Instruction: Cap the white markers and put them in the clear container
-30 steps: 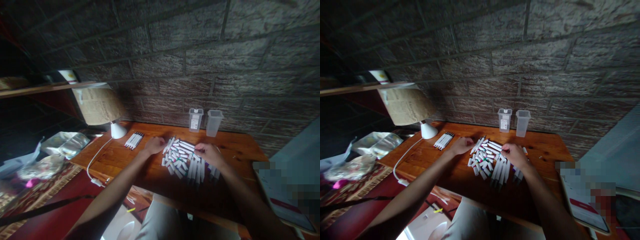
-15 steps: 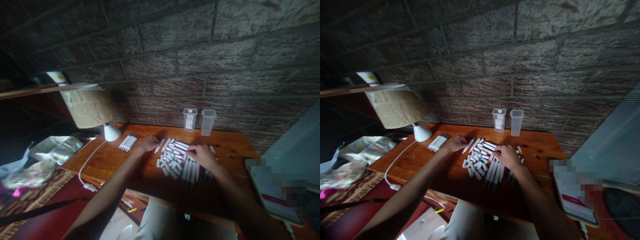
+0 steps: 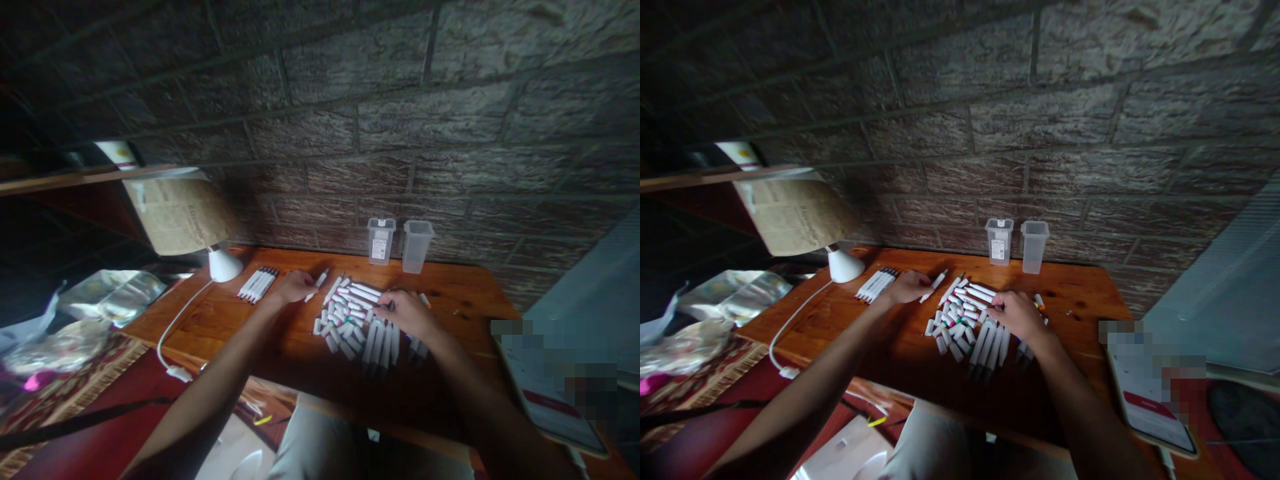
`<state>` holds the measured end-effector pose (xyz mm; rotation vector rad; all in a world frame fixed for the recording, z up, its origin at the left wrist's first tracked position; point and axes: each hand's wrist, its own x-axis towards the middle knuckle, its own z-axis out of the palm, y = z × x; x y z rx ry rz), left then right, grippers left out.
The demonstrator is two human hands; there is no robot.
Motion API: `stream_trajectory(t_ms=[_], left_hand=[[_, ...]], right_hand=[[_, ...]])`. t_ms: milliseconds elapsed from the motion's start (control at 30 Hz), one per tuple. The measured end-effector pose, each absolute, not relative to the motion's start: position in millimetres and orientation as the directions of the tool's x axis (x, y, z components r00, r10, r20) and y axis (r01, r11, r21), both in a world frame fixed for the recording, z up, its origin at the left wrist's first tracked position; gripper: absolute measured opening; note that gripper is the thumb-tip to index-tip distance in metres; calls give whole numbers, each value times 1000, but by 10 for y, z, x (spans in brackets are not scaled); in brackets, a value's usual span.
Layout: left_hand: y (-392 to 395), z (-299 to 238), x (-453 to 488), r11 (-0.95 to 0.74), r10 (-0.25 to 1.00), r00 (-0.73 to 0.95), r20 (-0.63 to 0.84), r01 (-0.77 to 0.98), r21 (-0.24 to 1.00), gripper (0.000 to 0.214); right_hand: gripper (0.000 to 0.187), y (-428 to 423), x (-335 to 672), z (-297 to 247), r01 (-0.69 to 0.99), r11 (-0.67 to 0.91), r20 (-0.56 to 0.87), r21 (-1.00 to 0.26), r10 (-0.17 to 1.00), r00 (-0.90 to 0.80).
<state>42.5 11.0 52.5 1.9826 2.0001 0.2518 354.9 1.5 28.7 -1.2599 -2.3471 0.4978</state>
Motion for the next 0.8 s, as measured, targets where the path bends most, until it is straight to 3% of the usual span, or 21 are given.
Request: stream_trajectory(t_ms=[167,333,600,800], left_hand=[[-35,593,18,-65,997,41,60,868,492,43],[-305,555,-440,9,977,-99,188,903,430,32],[-561,440,-677,34,983,-128,130,830,557,45],[-480,384,-626,150,967,-214,134,914,378,25]], right_hand=[[16,29,3533,254,698,520,206,-492,849,-487],[21,32,3535,235,680,524,238,-513,848,-474],[25,25,3524,214,638,529,273,-559,844,-461],[26,47,3534,188,626,546,292,-558,834,-467]])
